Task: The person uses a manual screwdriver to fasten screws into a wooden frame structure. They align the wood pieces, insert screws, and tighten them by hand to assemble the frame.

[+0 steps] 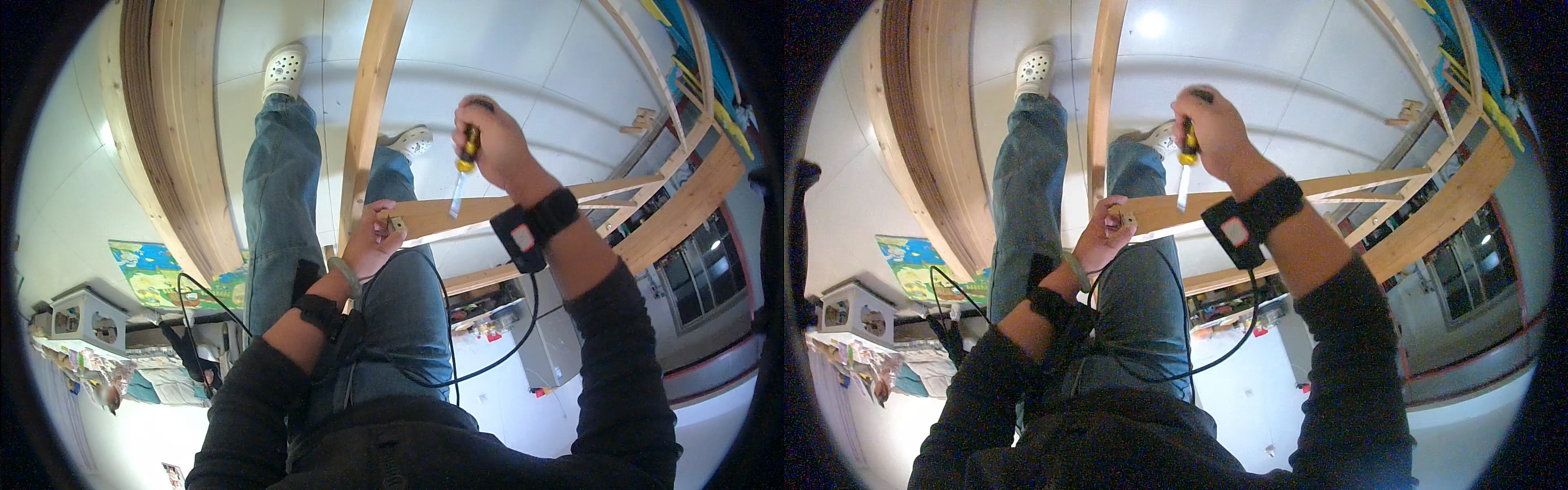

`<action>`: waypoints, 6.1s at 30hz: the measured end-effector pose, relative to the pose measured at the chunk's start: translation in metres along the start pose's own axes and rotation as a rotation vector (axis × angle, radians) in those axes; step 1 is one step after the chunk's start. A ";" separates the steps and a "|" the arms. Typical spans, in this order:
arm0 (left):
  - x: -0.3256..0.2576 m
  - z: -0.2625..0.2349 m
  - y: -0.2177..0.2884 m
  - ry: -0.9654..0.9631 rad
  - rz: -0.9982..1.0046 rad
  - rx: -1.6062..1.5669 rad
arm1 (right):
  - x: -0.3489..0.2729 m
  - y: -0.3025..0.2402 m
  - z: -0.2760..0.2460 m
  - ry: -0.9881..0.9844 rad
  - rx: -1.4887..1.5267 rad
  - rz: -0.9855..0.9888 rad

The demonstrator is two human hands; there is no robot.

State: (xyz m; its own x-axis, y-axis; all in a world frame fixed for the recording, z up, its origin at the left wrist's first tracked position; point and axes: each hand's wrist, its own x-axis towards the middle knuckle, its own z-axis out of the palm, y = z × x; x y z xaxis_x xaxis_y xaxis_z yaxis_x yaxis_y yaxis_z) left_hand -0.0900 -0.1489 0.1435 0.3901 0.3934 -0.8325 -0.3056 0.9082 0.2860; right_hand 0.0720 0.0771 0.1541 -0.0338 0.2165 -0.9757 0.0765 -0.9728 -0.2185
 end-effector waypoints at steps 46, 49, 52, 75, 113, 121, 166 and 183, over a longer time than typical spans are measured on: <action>0.289 0.044 0.168 -0.400 -0.466 2.533 | -0.041 0.121 -0.029 0.108 -1.088 -0.629; 0.289 0.033 0.145 -0.367 -0.532 2.657 | -0.036 0.128 -0.029 0.121 -1.088 -0.708; 0.281 0.030 0.135 -0.331 -0.498 2.625 | -0.034 0.133 -0.030 0.119 -1.081 -0.691; 0.075 -0.068 0.120 0.646 0.357 0.705 | 0.036 0.048 -0.031 0.018 -1.293 -0.505; 0.114 -0.036 0.037 0.527 0.298 0.982 | 0.314 0.104 -0.050 0.298 -1.175 -0.452; 0.067 0.022 0.098 0.264 0.664 1.342 | 0.081 0.074 -0.066 0.171 1.043 -0.148; 0.128 -0.008 0.144 -0.540 0.991 2.390 | -0.189 0.389 0.161 1.197 2.267 -0.352; 0.118 -0.113 0.332 -0.269 0.782 2.169 | -0.121 0.294 0.225 0.405 2.531 -0.647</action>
State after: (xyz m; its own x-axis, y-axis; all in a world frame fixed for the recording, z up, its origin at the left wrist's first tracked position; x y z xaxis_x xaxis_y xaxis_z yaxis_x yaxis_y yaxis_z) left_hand -0.2438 0.1830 0.0864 0.8205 0.4558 -0.3451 0.5712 -0.6788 0.4615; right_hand -0.1256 -0.2534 0.2119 0.4952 0.0703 -0.8659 -0.4629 0.8648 -0.1946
